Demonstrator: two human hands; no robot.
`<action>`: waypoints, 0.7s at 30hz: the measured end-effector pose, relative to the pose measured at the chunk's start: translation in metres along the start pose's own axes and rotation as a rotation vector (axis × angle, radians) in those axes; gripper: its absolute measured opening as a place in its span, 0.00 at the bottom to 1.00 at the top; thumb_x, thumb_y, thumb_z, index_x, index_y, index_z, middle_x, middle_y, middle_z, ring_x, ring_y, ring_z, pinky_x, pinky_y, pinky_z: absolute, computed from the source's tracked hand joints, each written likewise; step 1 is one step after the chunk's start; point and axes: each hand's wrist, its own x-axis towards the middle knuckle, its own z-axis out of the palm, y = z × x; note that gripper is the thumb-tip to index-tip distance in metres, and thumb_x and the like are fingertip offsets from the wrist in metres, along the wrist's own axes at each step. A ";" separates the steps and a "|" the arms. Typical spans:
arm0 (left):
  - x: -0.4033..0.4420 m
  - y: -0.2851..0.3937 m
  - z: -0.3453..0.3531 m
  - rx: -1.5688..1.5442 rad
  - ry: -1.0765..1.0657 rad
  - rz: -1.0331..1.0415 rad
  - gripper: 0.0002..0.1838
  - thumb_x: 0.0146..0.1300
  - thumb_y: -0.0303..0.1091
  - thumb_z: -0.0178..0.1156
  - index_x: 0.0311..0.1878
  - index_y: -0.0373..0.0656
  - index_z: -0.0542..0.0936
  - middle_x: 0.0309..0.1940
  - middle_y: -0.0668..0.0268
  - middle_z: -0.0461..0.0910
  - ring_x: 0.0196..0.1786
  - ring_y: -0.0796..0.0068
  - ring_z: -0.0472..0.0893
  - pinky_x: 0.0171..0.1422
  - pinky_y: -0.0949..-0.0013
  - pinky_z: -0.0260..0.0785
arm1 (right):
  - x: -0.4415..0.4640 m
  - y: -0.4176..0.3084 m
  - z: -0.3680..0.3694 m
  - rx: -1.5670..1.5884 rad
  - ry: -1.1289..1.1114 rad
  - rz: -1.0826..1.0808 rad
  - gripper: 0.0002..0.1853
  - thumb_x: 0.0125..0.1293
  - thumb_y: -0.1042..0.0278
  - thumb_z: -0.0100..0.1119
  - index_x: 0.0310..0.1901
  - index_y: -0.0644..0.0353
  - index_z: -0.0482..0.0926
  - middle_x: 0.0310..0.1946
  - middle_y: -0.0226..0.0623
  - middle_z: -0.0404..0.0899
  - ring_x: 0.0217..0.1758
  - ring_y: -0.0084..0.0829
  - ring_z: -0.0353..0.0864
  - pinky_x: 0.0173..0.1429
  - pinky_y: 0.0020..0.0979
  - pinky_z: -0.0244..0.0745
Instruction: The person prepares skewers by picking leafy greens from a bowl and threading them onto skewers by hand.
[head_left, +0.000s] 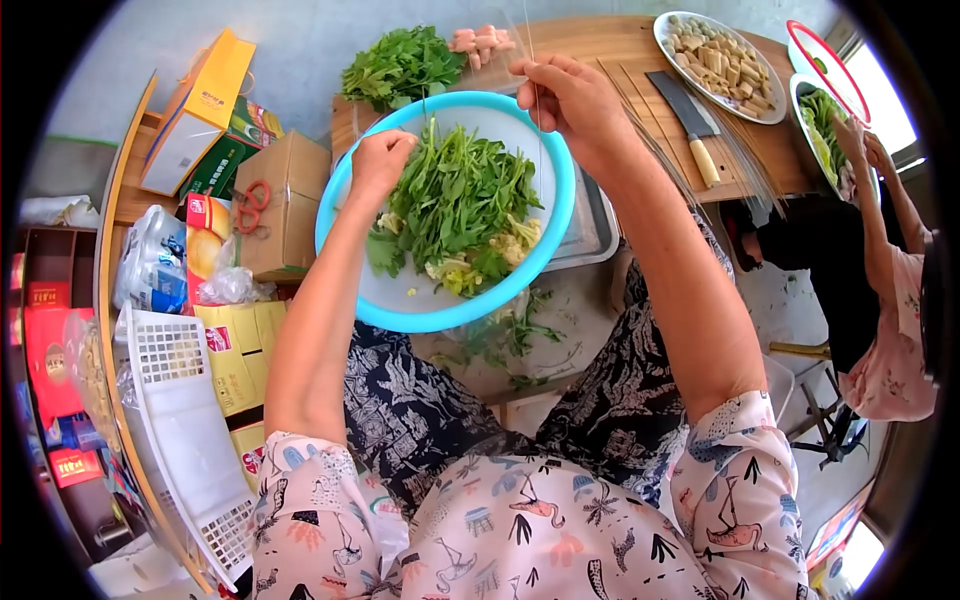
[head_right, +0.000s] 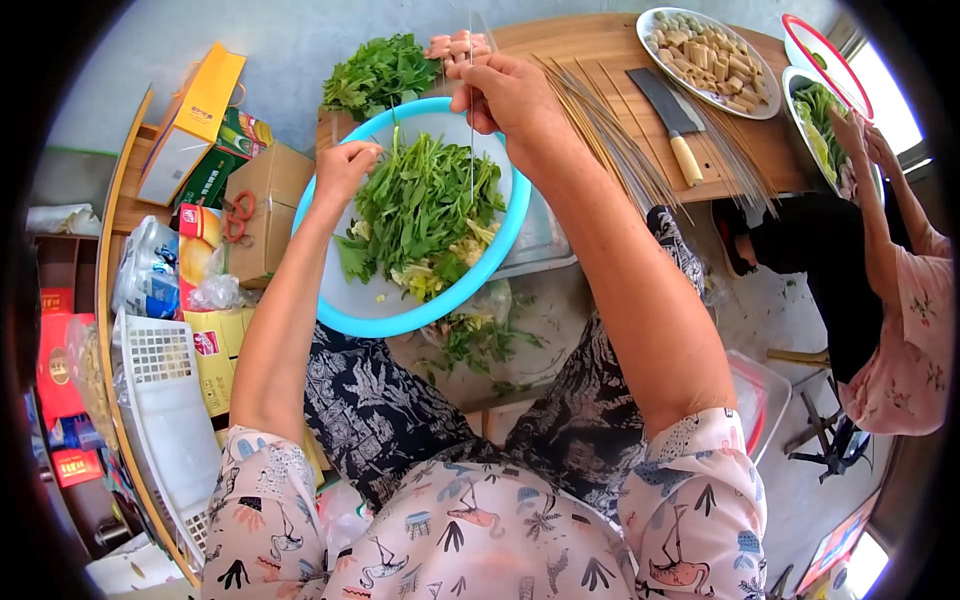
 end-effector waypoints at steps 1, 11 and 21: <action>0.002 0.000 0.004 0.035 0.048 0.052 0.14 0.57 0.42 0.61 0.39 0.42 0.85 0.28 0.65 0.84 0.32 0.76 0.80 0.39 0.69 0.71 | 0.000 0.001 0.000 0.003 0.000 0.000 0.10 0.70 0.68 0.48 0.45 0.65 0.75 0.22 0.30 0.75 0.20 0.17 0.66 0.25 0.18 0.63; 0.004 0.005 0.043 0.451 0.168 0.155 0.16 0.50 0.44 0.68 0.36 0.42 0.84 0.31 0.57 0.81 0.39 0.55 0.79 0.43 0.56 0.71 | 0.002 0.000 -0.002 0.031 0.012 0.016 0.10 0.70 0.69 0.48 0.44 0.65 0.75 0.22 0.31 0.75 0.20 0.18 0.65 0.25 0.18 0.62; 0.002 -0.008 0.016 -0.003 0.003 -0.174 0.11 0.64 0.37 0.55 0.39 0.43 0.84 0.33 0.66 0.83 0.35 0.79 0.78 0.41 0.68 0.68 | -0.003 -0.004 -0.004 0.000 0.018 0.014 0.10 0.70 0.68 0.48 0.45 0.66 0.74 0.22 0.30 0.74 0.19 0.17 0.65 0.25 0.18 0.62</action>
